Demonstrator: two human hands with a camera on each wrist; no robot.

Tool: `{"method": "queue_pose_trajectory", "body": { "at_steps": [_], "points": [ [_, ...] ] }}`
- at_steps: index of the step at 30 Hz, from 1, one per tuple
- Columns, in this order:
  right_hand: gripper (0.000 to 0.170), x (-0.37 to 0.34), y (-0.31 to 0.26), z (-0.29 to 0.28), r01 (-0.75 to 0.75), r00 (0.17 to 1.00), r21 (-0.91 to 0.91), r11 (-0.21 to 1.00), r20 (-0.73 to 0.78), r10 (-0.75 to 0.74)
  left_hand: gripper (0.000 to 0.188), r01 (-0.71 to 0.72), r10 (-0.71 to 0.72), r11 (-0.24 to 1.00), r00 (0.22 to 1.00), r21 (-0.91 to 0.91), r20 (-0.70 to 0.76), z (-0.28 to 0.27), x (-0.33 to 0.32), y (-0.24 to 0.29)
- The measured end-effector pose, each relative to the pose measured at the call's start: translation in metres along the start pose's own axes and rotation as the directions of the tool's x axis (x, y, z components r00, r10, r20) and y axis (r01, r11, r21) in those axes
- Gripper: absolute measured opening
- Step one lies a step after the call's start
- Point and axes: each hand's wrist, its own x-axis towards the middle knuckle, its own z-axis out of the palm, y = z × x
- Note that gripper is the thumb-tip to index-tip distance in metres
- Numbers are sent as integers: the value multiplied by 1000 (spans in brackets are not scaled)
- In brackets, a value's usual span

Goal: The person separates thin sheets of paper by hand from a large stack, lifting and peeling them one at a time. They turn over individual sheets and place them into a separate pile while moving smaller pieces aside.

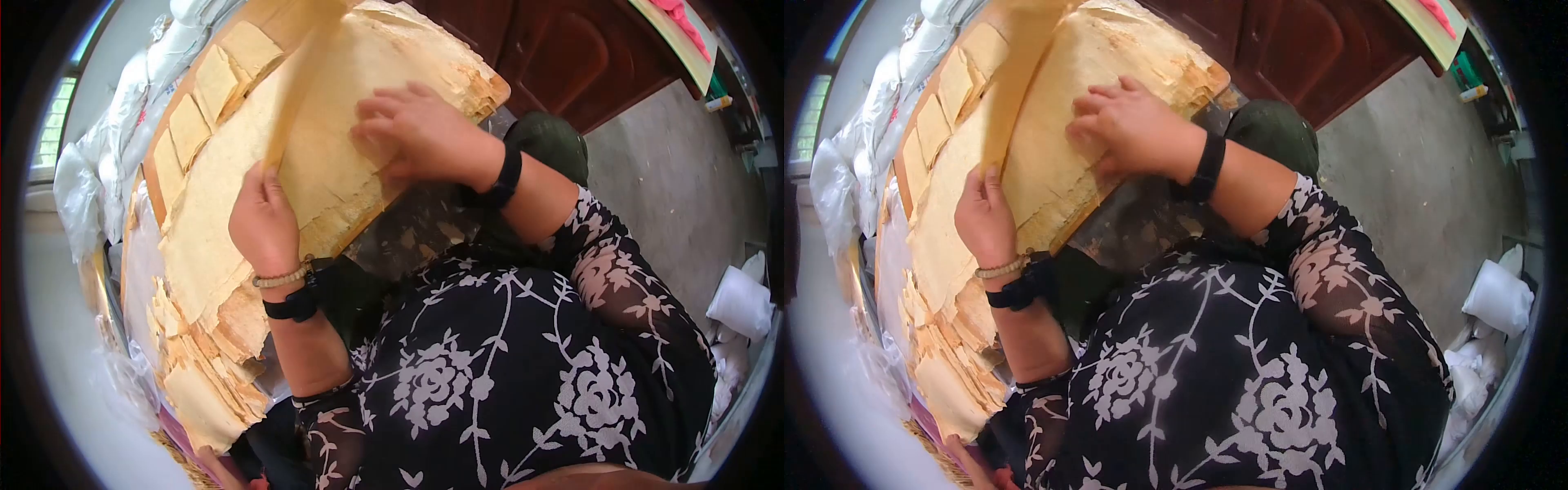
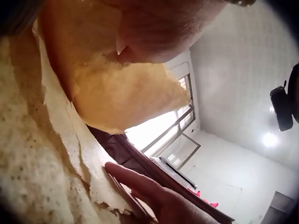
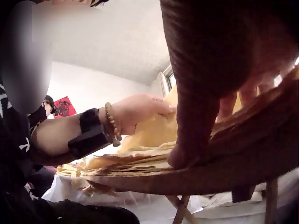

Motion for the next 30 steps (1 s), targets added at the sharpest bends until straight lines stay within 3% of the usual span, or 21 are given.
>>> {"method": "queue_pose_trajectory", "body": {
  "at_steps": [1,2,3,4,5,7,8,11,15,16,17,18,20,21,23,24,25,27,28,30],
  "points": [
    [59,1,3,-6,-12,1000,4,1000,4,12,24,-89,85,995,992,34,89,1,-2,-3],
    [49,2,7,-12,-112,988,-15,994,102,113,24,-89,85,995,991,33,103,3,-4,-4],
    [39,1,12,-14,-209,957,-43,977,198,213,30,-275,251,953,951,124,179,4,-6,-4],
    [26,-3,22,-5,-71,996,-78,994,-60,66,39,-458,403,868,876,193,266,5,-8,-4],
    [26,-5,25,-2,-82,995,-80,993,-59,77,39,-463,408,867,872,184,272,8,-9,1],
    [20,0,26,1,-56,971,-10,998,-233,52,55,-529,486,833,839,161,244,16,-13,14],
    [13,4,28,4,19,944,39,999,-331,-5,55,-532,490,832,837,156,242,20,-13,19],
    [9,11,26,-2,25,899,50,998,-439,0,57,-522,479,820,850,234,218,34,-10,23],
    [12,6,20,-9,-78,835,81,994,-539,109,38,-364,307,860,929,359,207,43,-2,15],
    [16,5,19,-12,-131,775,376,917,-538,331,30,-296,247,881,953,369,173,43,1,14],
    [20,3,18,-16,-152,701,639,754,-468,538,30,-300,252,880,952,369,174,40,4,13],
    [20,1,19,-19,-154,697,639,753,-470,542,26,-123,103,957,991,263,91,32,8,14],
    [25,-7,23,-28,7,544,896,444,-376,750,27,164,-164,985,986,-55,7,16,15,15],
    [25,-11,27,-30,5,538,893,450,-381,751,27,159,-159,985,987,-62,11,13,16,13],
    [31,-21,37,-33,-238,511,874,424,-259,820,37,140,-192,923,975,-358,-112,10,17,11],
    [38,-30,53,-21,-372,546,767,522,-274,792,30,132,-169,953,978,-273,-118,6,16,16],
    [38,-36,55,-20,-374,543,766,523,-276,793,30,130,-167,952,979,-276,-115,5,13,19],
    [41,-45,54,-25,-577,559,548,606,-276,782,27,-31,39,992,997,124,-59,6,6,23],
    [41,-51,53,-31,-585,551,543,603,-280,786,27,-38,44,993,998,115,-52,8,1,28],
    [42,-59,50,-45,-663,544,611,432,-3,839,35,-188,198,931,980,312,1,13,-5,36]
  ]
}}
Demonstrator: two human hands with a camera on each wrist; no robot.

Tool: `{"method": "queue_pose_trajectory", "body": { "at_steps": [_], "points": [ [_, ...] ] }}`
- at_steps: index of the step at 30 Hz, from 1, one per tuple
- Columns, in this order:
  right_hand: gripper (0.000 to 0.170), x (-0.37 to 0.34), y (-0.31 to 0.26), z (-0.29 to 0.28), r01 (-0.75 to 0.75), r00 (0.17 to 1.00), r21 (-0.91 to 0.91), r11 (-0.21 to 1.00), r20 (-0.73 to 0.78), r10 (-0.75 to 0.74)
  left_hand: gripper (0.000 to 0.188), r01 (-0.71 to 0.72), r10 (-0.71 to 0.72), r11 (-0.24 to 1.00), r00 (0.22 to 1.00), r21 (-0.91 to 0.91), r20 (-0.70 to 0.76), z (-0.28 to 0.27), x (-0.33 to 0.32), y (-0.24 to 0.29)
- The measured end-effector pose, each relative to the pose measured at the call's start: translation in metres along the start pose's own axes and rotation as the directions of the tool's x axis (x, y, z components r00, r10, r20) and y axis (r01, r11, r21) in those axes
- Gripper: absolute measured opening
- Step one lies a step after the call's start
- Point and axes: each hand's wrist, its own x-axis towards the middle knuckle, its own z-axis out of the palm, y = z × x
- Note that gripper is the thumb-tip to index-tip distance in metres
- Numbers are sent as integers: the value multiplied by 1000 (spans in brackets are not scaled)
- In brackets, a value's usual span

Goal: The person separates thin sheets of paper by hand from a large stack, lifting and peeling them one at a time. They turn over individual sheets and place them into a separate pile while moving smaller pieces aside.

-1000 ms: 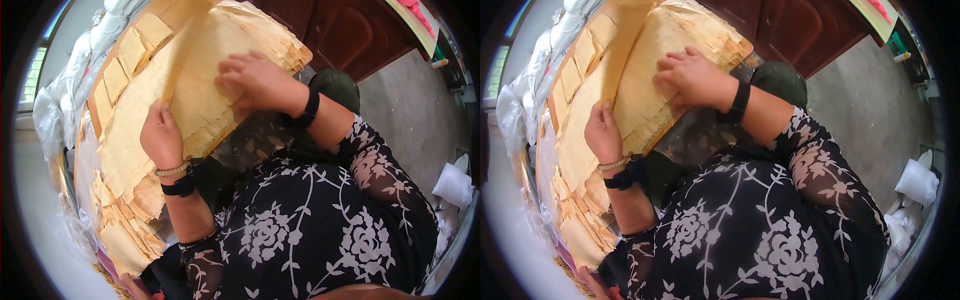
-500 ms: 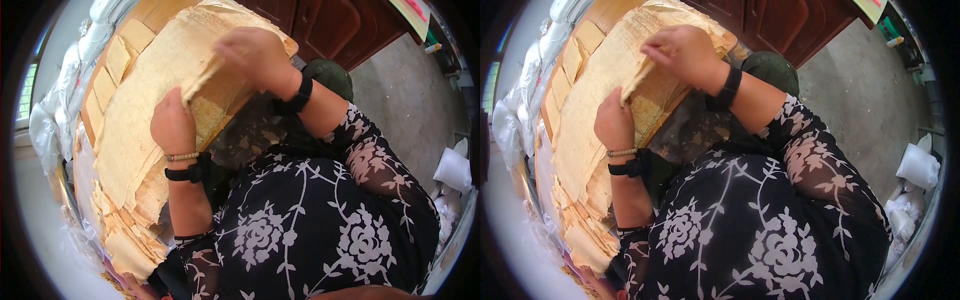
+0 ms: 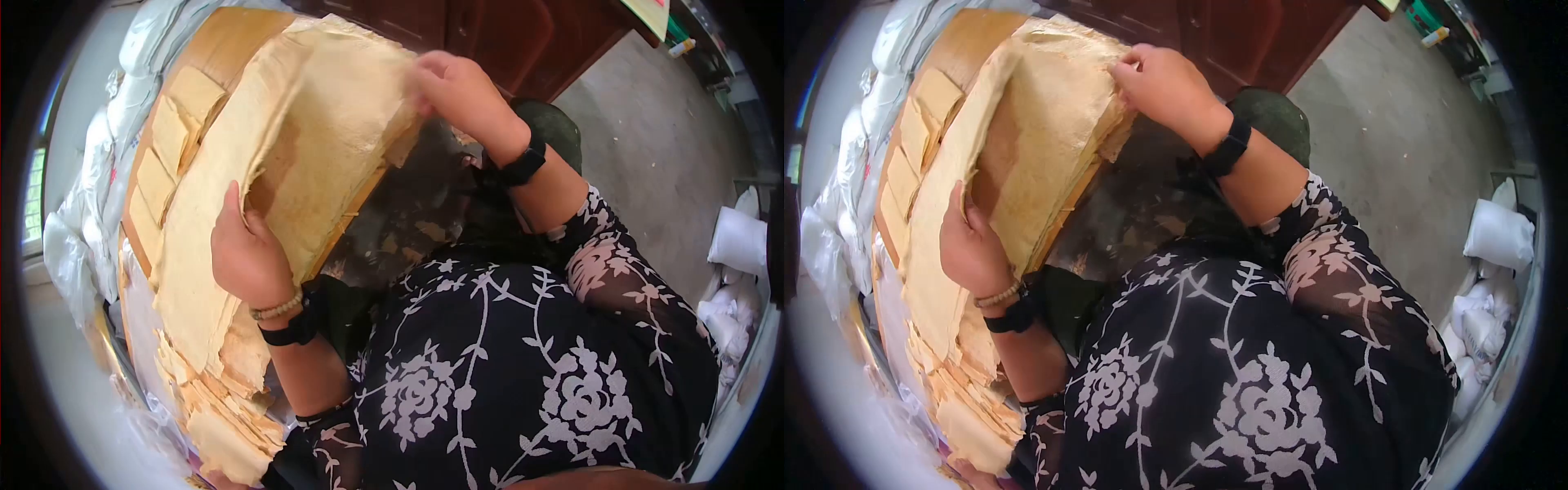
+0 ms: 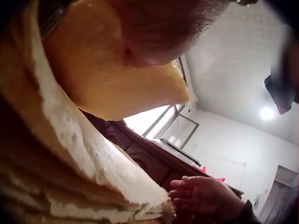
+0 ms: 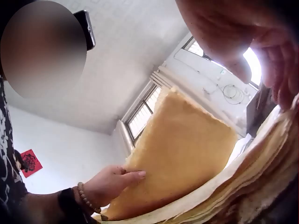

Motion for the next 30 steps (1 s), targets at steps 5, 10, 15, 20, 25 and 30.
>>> {"method": "queue_pose_trajectory", "body": {
  "at_steps": [5,10,15,20,25,30],
  "points": [
    [41,-13,1,-7,-282,909,122,952,351,225,40,-133,135,989,991,59,-15,10,0,6],
    [45,-24,-11,8,-437,849,380,815,474,234,40,-226,218,972,969,66,117,25,-5,11],
    [44,-24,-19,23,-417,807,320,851,561,184,40,-214,212,977,972,12,99,13,-10,21],
    [43,-20,-29,38,-404,753,293,867,644,133,38,-289,291,957,954,-36,74,24,-23,33],
    [46,-24,-38,48,-326,771,118,938,608,191,28,-203,203,979,979,-9,6,16,-10,28],
    [46,-31,-37,53,-278,819,279,919,568,75,18,-76,76,997,996,-1,-52,-11,12,27]
  ]
}}
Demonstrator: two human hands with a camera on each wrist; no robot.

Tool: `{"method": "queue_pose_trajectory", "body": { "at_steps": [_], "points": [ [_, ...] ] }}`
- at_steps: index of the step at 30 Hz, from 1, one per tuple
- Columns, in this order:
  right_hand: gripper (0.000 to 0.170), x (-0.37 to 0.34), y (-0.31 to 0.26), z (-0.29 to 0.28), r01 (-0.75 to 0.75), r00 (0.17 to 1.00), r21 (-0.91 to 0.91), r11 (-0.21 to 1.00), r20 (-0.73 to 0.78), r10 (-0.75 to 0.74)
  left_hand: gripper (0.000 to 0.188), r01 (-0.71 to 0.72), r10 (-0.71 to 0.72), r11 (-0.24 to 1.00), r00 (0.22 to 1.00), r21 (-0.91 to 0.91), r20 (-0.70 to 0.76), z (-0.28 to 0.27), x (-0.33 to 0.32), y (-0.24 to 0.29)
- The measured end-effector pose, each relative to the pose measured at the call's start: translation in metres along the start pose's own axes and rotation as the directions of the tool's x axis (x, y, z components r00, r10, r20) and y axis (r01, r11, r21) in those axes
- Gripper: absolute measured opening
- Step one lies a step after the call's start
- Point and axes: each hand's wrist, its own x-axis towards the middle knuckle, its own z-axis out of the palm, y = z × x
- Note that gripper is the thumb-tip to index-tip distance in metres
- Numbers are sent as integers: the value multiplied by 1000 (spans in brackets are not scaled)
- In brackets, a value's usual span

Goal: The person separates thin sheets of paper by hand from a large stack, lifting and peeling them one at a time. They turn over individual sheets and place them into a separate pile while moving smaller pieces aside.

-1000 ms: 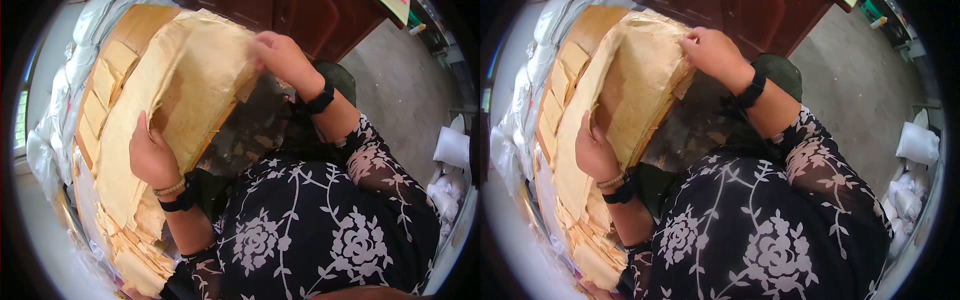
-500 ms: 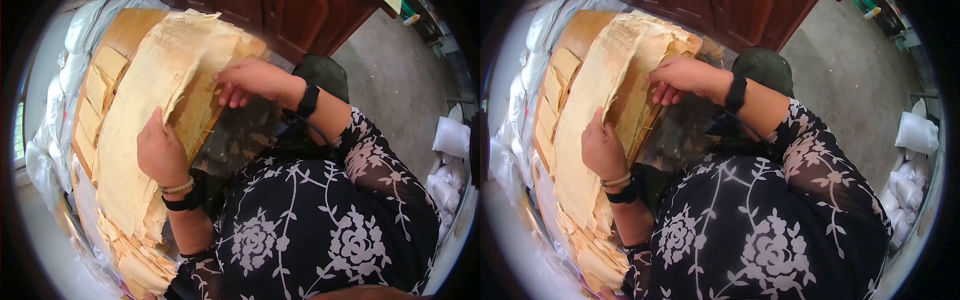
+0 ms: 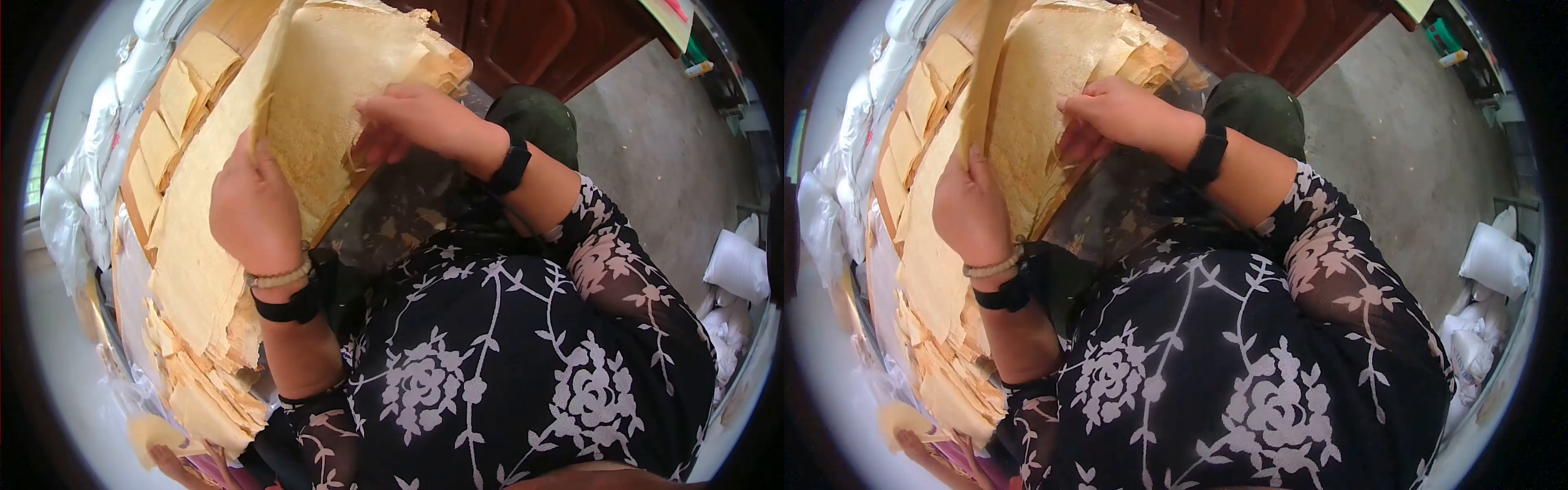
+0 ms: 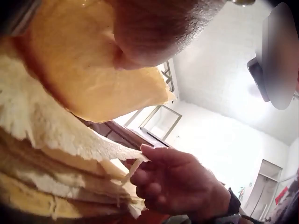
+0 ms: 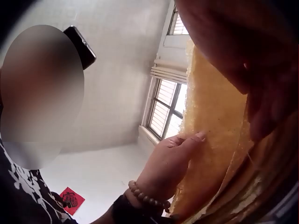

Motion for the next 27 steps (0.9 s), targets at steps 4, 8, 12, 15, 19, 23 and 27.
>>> {"method": "queue_pose_trajectory", "body": {
  "at_steps": [4,8,12,15,19,23,27],
  "points": [
    [40,0,10,10,83,993,241,967,62,-101,11,-216,215,975,976,53,13,31,-18,12],
    [42,12,17,16,-81,993,303,950,111,49,20,-213,218,976,968,-53,121,30,-36,22],
    [36,21,26,17,23,993,304,952,-118,14,49,-194,211,972,969,-131,129,-5,-59,9],
    [30,18,8,28,66,988,362,930,-157,-9,49,-141,138,988,989,62,62,-11,-85,-27],
    [29,24,9,34,130,980,374,918,-187,-63,42,-41,29,991,995,124,96,-40,-97,-55],
    [35,26,17,60,53,997,553,832,-73,-15,31,-124,111,976,991,179,77,-33,-92,-58],
    [36,30,26,82,58,986,523,850,-165,34,32,-77,60,987,991,142,122,-27,-93,-41]
  ]
}}
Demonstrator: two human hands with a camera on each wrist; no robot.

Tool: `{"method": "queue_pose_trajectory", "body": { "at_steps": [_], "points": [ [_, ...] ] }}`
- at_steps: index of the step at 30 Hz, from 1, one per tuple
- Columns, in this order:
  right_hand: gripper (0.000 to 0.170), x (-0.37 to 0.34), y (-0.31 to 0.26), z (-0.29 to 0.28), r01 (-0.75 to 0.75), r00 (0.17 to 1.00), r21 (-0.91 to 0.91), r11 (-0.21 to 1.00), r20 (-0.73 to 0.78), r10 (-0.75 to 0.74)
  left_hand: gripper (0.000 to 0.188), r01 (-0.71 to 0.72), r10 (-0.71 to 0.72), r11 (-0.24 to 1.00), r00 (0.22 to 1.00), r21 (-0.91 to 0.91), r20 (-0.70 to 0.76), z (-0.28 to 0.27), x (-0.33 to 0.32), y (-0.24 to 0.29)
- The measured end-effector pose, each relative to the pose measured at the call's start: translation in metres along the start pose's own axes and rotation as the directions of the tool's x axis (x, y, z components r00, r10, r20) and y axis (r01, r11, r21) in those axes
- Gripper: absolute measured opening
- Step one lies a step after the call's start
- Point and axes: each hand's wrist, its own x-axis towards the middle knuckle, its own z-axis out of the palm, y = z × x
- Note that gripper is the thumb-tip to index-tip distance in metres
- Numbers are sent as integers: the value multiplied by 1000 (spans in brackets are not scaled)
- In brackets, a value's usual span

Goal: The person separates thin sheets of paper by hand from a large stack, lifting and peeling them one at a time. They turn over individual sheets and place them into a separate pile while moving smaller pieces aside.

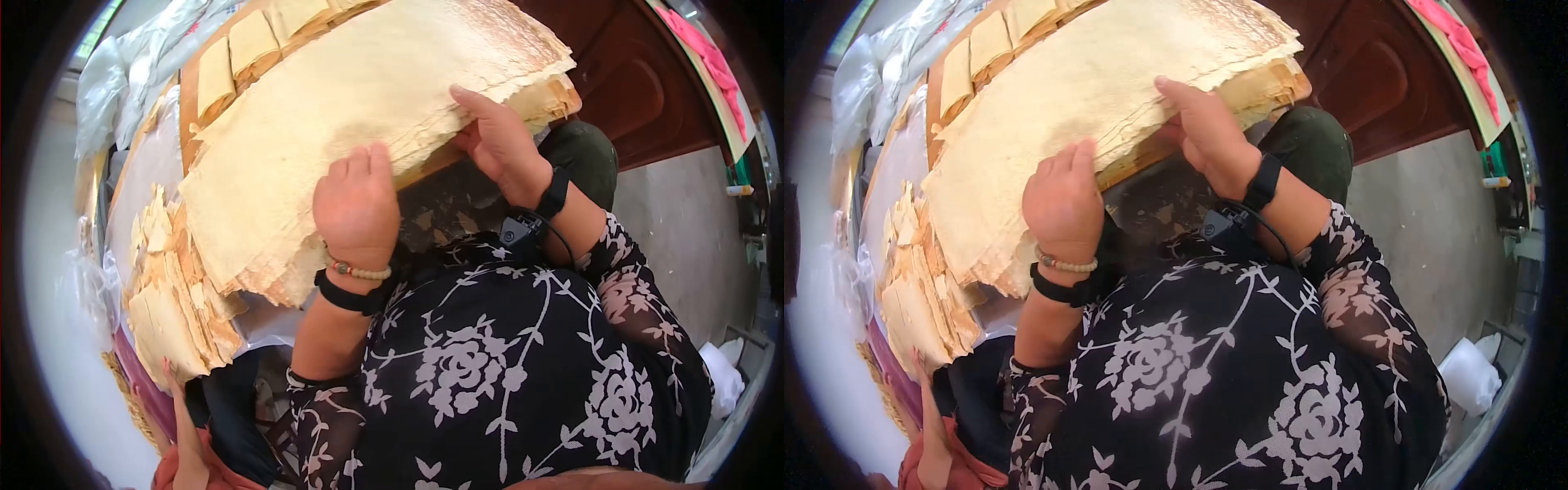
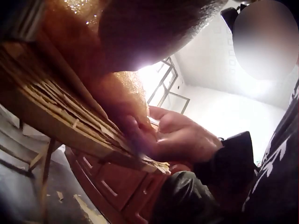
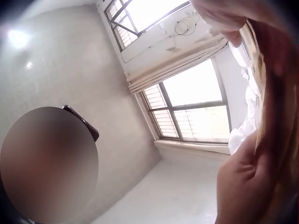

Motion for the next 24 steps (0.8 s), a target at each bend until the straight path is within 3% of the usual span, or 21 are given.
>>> {"method": "queue_pose_trajectory", "body": {
  "at_steps": [5,7,8,10,14,16,17,18,20,21,22,23,24],
  "points": [
    [40,-20,-10,10,56,998,187,981,-8,-56,30,-5,2,998,999,-62,-39,-19,1,-1],
    [44,-33,-10,18,-53,983,290,956,185,-1,29,-13,11,997,1000,-77,-27,-27,1,1],
    [44,-34,-6,23,-56,984,283,957,181,4,29,-8,6,996,1000,-84,-24,-29,1,0],
    [47,-34,3,34,-230,930,278,933,344,127,27,-35,34,998,999,-56,-25,-30,0,3],
    [34,-18,5,52,-185,968,219,958,211,139,30,-58,45,996,983,-72,-177,-27,-5,-3],
    [24,-24,-13,73,-85,974,217,973,225,35,30,-234,156,960,902,-153,-402,-45,-22,3],
    [24,-30,-29,86,-51,985,129,990,172,28,30,-346,256,904,909,-251,-330,-52,-35,4],
    [24,-32,-41,98,-21,993,39,999,121,16,29,-367,286,852,924,-372,-255,-54,-45,10],
    [26,-21,-52,111,62,945,114,992,314,-95,34,-263,232,865,965,-427,-126,-29,-55,7],
    [25,-19,-56,108,166,866,193,967,440,-237,42,-155,132,866,988,-476,-82,-19,-57,-2],
    [25,-18,-60,106,257,752,284,924,542,-376,42,-158,135,863,987,-480,-83,-10,-58,-13],
    [25,-10,-74,109,262,755,279,924,537,-376,47,-95,68,912,994,-399,-82,-1,-57,-24],
    [31,-1,-94,118,194,686,313,930,634,-357,53,-26,-2,949,996,-315,-87,7,-56,-32]
  ]
}}
